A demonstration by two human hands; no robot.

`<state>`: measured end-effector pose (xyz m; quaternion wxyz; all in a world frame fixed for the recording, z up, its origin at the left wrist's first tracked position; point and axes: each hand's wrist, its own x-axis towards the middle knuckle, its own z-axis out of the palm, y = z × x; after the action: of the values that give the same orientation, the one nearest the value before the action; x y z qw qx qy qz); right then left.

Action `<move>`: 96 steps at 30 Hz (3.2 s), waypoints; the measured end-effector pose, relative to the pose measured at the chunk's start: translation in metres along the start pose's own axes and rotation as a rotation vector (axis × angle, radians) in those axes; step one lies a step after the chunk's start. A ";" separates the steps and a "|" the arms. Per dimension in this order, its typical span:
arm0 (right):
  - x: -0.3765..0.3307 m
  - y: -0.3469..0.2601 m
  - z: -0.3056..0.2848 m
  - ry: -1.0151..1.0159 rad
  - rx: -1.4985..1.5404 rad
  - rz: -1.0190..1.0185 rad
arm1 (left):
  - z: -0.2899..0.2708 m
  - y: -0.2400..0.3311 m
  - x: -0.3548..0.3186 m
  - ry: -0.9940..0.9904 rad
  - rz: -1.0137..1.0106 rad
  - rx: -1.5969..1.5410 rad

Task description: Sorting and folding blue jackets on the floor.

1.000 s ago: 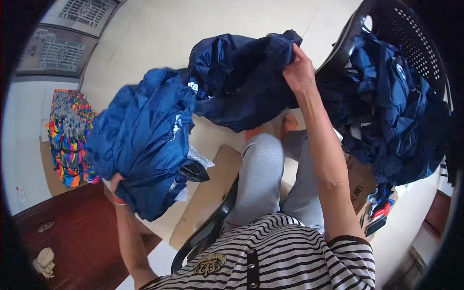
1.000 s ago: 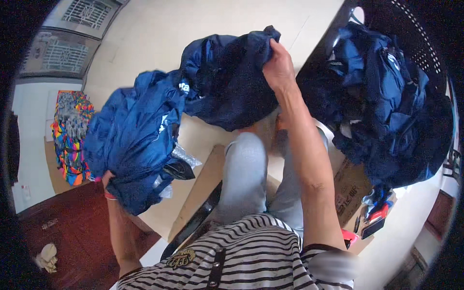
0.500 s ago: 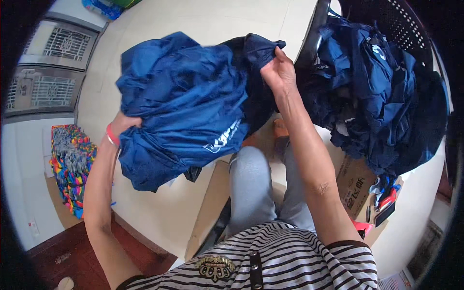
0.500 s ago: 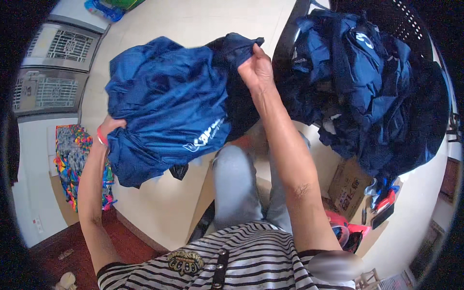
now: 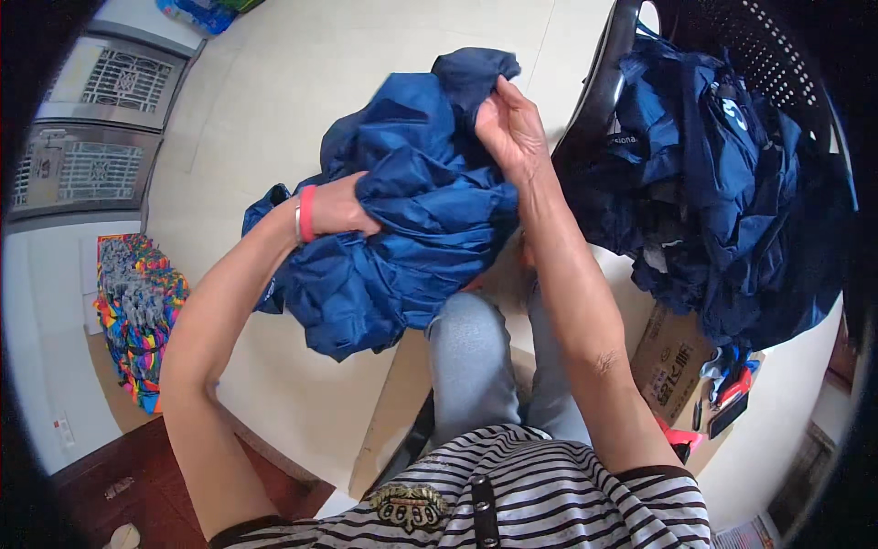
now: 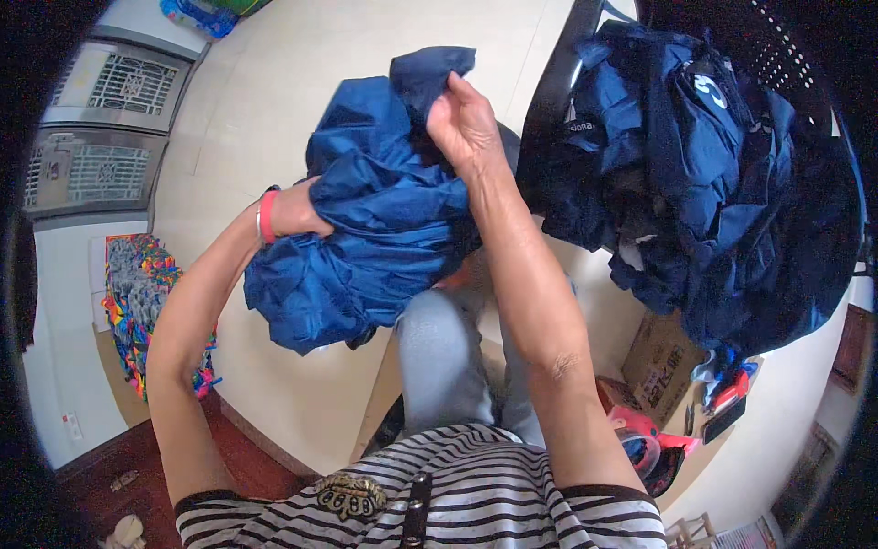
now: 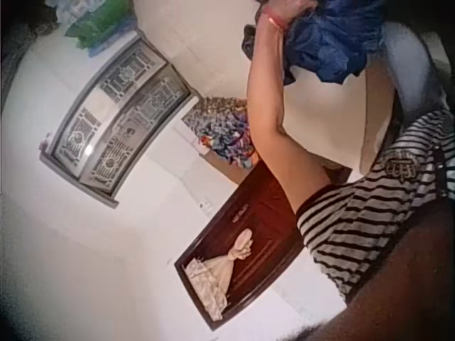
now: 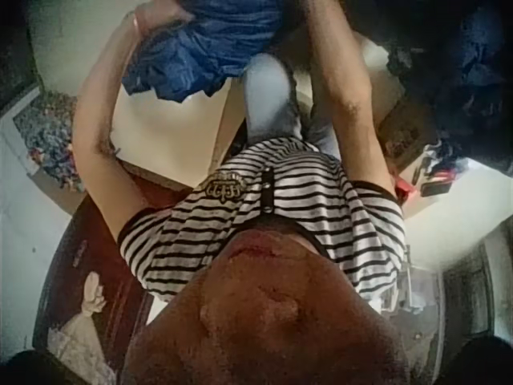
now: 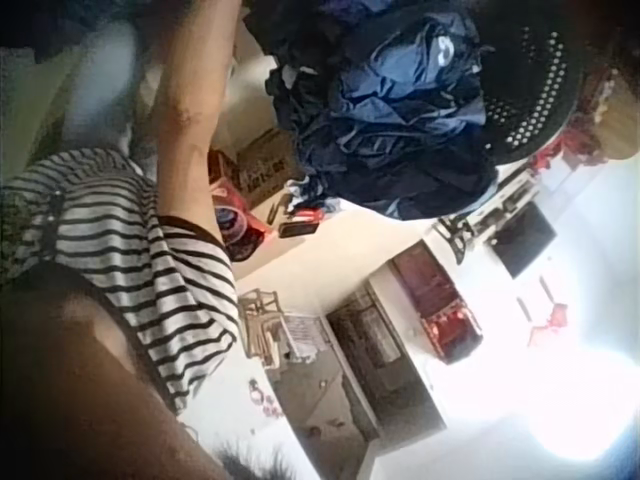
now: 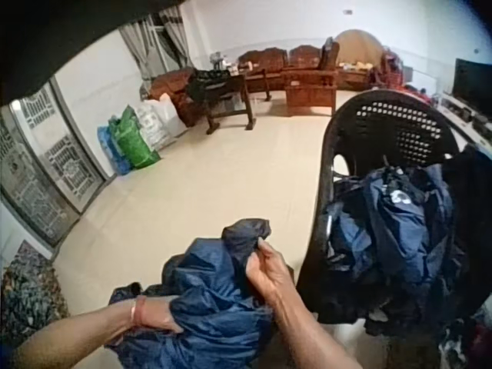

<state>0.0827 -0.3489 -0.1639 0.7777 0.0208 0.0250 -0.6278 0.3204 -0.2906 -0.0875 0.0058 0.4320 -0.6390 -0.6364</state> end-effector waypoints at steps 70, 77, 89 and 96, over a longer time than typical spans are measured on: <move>-0.018 -0.019 0.016 -0.080 -0.271 0.310 | -0.078 -0.032 0.185 0.329 0.477 -0.613; -0.023 -0.001 0.023 -0.166 -0.387 0.387 | -0.126 -0.074 0.221 -0.043 0.137 -0.777; -0.012 -0.007 -0.009 -0.185 0.035 0.341 | 0.000 -0.077 0.261 0.557 0.188 -0.865; -0.015 -0.024 -0.006 -0.167 0.136 0.321 | 0.003 -0.135 0.140 1.103 0.150 -0.316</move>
<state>0.0557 -0.3394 -0.1689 0.8640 0.0248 -0.0855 -0.4955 0.3043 -0.3413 -0.2740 0.4476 0.6473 -0.4676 -0.4025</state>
